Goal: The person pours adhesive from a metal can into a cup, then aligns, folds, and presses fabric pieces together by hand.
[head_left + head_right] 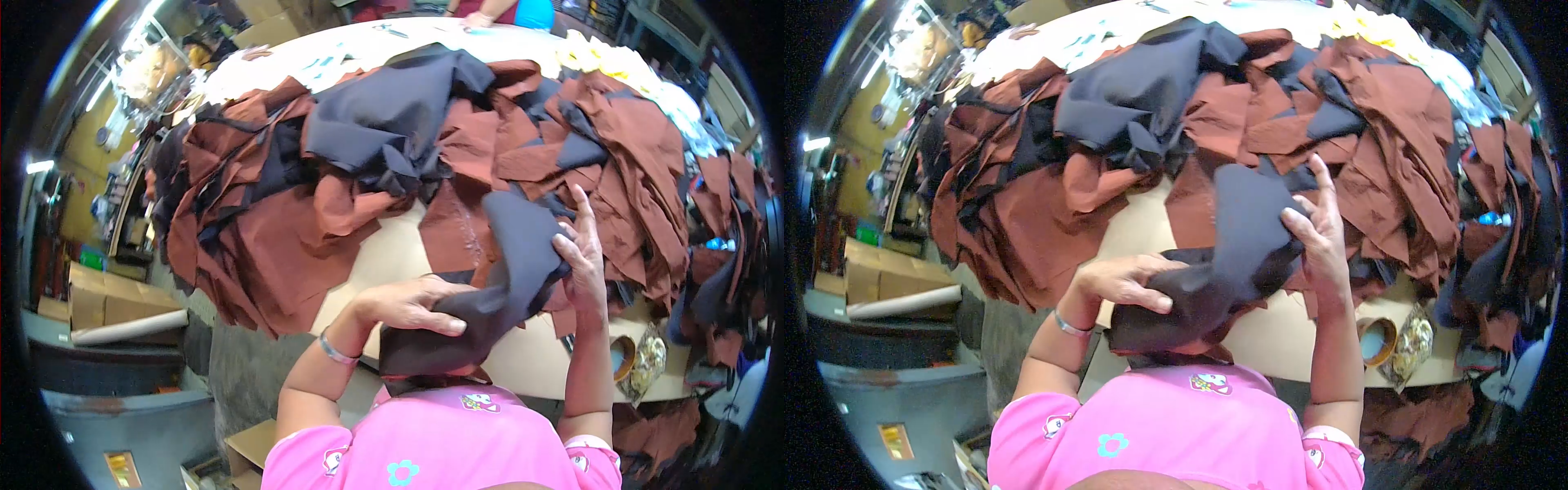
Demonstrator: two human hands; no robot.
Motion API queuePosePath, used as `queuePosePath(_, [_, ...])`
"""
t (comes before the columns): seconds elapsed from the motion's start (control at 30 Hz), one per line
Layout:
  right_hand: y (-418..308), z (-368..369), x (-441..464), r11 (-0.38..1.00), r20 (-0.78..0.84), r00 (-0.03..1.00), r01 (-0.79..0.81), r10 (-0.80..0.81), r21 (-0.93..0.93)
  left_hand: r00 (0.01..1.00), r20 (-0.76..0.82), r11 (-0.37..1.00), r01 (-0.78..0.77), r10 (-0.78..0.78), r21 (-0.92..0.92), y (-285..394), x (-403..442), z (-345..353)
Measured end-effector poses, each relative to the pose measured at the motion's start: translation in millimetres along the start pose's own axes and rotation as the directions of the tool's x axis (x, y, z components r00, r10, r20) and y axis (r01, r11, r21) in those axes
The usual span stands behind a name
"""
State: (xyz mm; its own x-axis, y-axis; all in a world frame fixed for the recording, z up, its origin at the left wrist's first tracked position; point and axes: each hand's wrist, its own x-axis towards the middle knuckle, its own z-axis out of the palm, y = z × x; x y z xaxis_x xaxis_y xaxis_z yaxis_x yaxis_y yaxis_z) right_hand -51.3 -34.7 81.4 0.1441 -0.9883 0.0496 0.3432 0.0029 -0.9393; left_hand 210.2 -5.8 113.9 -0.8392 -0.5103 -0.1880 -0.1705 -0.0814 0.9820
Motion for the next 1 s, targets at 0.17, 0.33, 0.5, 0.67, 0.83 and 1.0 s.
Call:
queuePosePath(0.17, [-41, 7, -7, 0.982, -0.142, 0.972, 0.18, -0.186, -0.053, 0.901, -0.428, 0.976, 0.02, 0.078, 0.219, 9, -14, -13])
queuePosePath(0.33, [-47, 31, -18, 0.883, -0.046, 0.922, 0.352, -0.384, -0.312, 0.607, -0.667, 0.714, 0.221, 0.432, 0.664, 53, -34, -10])
queuePosePath(0.5, [-54, 50, -45, 0.946, 0.022, 0.948, 0.317, -0.319, 0.065, 0.534, -0.376, 0.19, 0.372, 0.757, 0.909, 119, -54, -5])
queuePosePath(0.67, [-38, 44, -57, 0.958, -0.154, 0.98, 0.161, -0.126, 0.239, 0.742, -0.29, 0.042, 0.334, 0.605, 0.942, 91, -24, -35])
queuePosePath(0.83, [79, -18, -43, 0.82, -0.246, 0.954, -0.001, -0.17, -0.572, 0.763, -0.386, 0.096, 0.396, 0.519, 0.913, -47, 26, -69])
queuePosePath(1.0, [99, -40, -45, 0.854, -0.324, 0.936, -0.054, -0.137, -0.517, 0.682, -0.3, 0.227, 0.198, 0.667, 0.954, -38, 43, -10])
